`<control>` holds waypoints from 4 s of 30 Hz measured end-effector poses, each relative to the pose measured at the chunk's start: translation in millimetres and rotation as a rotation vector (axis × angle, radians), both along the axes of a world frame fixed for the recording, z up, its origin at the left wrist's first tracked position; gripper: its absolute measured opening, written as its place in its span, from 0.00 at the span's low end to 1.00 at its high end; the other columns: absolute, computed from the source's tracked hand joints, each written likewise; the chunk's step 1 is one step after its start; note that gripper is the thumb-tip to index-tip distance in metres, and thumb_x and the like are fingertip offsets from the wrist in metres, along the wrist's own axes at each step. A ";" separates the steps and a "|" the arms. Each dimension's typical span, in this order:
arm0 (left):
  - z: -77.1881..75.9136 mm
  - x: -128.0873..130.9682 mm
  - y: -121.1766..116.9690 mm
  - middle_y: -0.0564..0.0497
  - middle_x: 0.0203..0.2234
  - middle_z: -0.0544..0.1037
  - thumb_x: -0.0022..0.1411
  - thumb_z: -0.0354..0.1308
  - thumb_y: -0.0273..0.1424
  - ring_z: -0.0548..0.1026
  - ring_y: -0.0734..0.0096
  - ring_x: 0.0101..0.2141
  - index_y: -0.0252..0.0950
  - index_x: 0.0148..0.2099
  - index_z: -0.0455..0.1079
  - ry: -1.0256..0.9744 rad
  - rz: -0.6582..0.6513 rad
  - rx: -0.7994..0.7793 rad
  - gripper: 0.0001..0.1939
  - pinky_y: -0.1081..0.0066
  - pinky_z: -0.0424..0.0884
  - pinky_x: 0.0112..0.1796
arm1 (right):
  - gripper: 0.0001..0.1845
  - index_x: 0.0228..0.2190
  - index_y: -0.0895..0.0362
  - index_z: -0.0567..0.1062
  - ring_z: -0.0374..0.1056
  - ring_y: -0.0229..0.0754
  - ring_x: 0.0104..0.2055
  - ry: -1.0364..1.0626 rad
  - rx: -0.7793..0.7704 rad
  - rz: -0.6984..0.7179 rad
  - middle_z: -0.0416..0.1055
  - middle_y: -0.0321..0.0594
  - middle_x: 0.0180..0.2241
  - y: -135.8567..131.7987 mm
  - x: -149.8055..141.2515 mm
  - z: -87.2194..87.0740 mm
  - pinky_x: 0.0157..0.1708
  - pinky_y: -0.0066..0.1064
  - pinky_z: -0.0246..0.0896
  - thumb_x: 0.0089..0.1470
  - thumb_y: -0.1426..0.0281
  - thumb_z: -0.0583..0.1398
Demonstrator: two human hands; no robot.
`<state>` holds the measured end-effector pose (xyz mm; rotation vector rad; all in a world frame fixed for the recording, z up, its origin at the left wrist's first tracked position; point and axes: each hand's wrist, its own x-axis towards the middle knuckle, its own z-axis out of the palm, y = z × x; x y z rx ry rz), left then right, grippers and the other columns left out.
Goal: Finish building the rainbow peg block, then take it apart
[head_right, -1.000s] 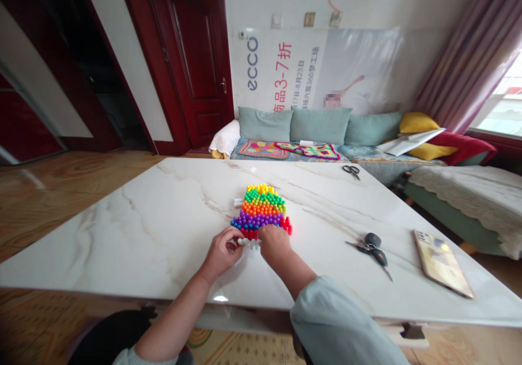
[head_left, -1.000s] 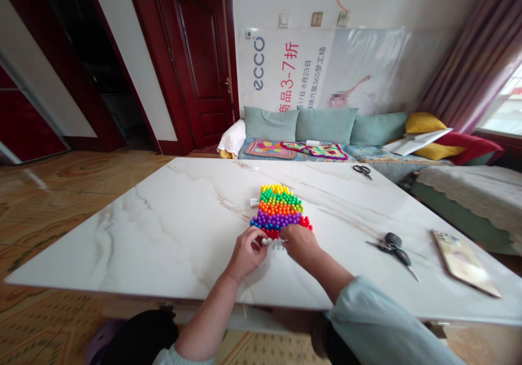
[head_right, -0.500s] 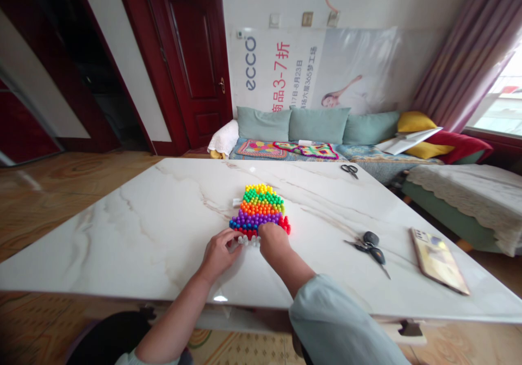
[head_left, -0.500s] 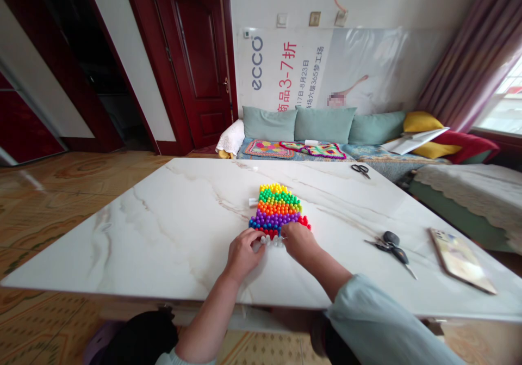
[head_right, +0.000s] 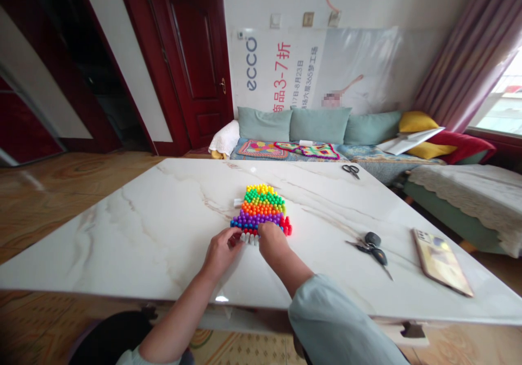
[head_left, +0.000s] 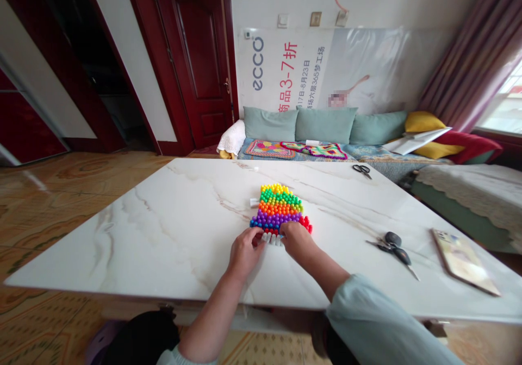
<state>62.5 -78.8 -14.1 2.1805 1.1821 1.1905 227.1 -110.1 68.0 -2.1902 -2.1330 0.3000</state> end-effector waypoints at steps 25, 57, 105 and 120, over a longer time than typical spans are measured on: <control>14.8 -4.4 147.4 0.51 0.42 0.79 0.48 0.61 0.19 0.73 0.63 0.46 0.41 0.42 0.77 0.217 -0.012 -0.092 0.19 0.68 0.66 0.51 | 0.08 0.31 0.51 0.77 0.69 0.40 0.34 0.112 0.180 -0.086 0.76 0.37 0.31 -29.2 12.4 61.3 0.26 0.28 0.45 0.53 0.68 0.57; 47.1 11.8 -41.6 0.54 0.27 0.70 0.51 0.68 0.34 0.66 0.82 0.25 0.33 0.40 0.71 -1.051 -0.316 -0.881 0.16 0.82 0.60 0.23 | 0.12 0.35 0.57 0.76 0.66 0.36 0.25 0.848 0.382 -0.050 0.74 0.35 0.26 -15.5 -21.9 31.2 0.25 0.25 0.57 0.46 0.66 0.63; -9.1 -13.3 -10.9 0.51 0.34 0.79 0.56 0.52 0.25 0.75 0.69 0.34 0.38 0.38 0.75 -0.116 0.102 -0.203 0.11 0.72 0.69 0.39 | 0.10 0.32 0.53 0.78 0.69 0.43 0.36 -0.052 -0.059 -0.186 0.76 0.42 0.34 -47.6 89.7 14.0 0.28 0.29 0.54 0.52 0.64 0.58; -9.8 -12.9 -10.3 0.51 0.35 0.79 0.57 0.52 0.27 0.75 0.69 0.35 0.37 0.38 0.75 -0.072 0.130 -0.206 0.11 0.71 0.69 0.40 | 0.09 0.26 0.57 0.79 0.68 0.38 0.27 0.219 -0.274 -0.084 0.75 0.38 0.24 -81.0 106.5 -0.6 0.27 0.26 0.56 0.47 0.69 0.58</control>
